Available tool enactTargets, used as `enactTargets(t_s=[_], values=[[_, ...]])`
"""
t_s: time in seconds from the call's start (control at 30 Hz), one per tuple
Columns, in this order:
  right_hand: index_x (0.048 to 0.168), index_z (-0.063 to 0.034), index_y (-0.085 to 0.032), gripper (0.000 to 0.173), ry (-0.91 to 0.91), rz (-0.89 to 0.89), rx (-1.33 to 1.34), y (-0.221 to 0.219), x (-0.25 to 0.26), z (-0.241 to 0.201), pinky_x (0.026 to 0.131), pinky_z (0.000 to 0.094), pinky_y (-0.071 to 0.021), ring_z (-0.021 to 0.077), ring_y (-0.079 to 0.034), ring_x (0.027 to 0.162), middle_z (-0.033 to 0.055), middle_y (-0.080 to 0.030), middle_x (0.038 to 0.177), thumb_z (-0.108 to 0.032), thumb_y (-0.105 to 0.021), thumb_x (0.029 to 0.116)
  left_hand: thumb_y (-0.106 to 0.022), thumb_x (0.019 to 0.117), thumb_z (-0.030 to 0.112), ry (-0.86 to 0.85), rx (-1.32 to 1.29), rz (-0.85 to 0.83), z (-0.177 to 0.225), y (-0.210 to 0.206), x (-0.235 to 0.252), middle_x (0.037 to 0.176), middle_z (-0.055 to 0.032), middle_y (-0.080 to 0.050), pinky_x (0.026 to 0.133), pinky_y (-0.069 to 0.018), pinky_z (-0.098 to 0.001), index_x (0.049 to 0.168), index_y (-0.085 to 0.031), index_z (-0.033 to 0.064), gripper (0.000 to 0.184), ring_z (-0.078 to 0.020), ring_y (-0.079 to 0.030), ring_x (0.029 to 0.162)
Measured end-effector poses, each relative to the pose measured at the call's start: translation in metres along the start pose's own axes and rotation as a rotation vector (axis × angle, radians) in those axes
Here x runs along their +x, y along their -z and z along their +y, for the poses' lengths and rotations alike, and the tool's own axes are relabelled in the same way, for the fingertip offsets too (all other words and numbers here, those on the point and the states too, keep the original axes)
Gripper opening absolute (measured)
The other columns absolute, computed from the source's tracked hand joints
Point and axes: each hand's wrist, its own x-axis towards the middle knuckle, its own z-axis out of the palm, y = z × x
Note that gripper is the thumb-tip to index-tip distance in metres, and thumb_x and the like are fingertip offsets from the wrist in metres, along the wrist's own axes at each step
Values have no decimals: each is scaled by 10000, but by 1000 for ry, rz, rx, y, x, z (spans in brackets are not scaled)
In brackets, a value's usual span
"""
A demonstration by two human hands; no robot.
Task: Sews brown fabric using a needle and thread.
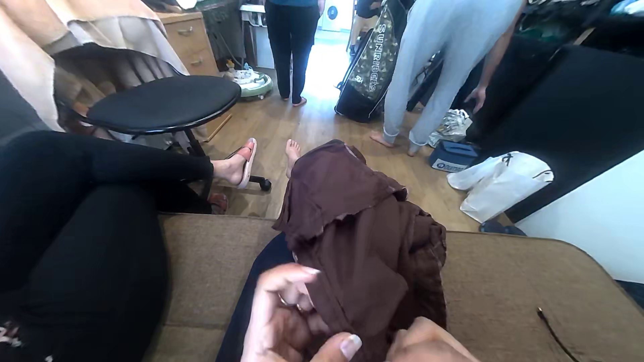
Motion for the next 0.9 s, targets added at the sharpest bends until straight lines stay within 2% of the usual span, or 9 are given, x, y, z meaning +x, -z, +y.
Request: enactTargets(t_s=[0.07,0.1,0.23,0.4,0.57,0.9], values=[[1042,9,-696,127,50,37,-121,-5,1,9,765,157,-547,31,-628,873,60,-635,940,-102,-661,992,-760,876,-31,-61,162,-54,5,3,8,1238,57,-644,884,-605,-225,1309,-655,160,485,-43,-667,1052],[1030,9,-693,117,62,58,-162,-5,2,12,759,152,-554,33,-630,862,65,-624,929,-97,-666,989,-763,881,-16,-68,215,-77,6,4,11,1243,34,-635,882,-601,-219,1323,-675,146,479,-48,-658,1057],[1009,-17,-685,101,66,125,-198,-4,2,15,697,114,-517,-2,-598,811,36,-604,902,-113,-661,991,-728,901,-13,-32,219,-125,6,1,14,1221,-8,-649,903,-588,-239,1358,-674,113,477,-64,-650,1049],[1023,-7,-688,111,39,126,-185,-5,1,16,642,104,-491,-9,-579,757,36,-596,874,-105,-665,977,-636,977,48,47,124,-102,8,-1,11,1130,20,-693,858,-553,-190,1308,-716,126,349,-18,-638,975],[1026,3,-684,120,24,115,-185,-6,1,17,641,108,-493,-8,-577,750,41,-597,869,-102,-660,971,-659,941,-5,43,98,-71,7,0,9,1139,12,-706,864,-566,-203,1288,-727,114,373,-28,-649,983],[1009,4,-705,101,19,118,-207,-5,2,14,627,98,-480,-16,-569,735,34,-594,837,-74,-678,950,-684,923,-10,-9,159,-65,5,0,9,1080,37,-688,821,-561,-168,1271,-737,129,378,3,-639,927]])
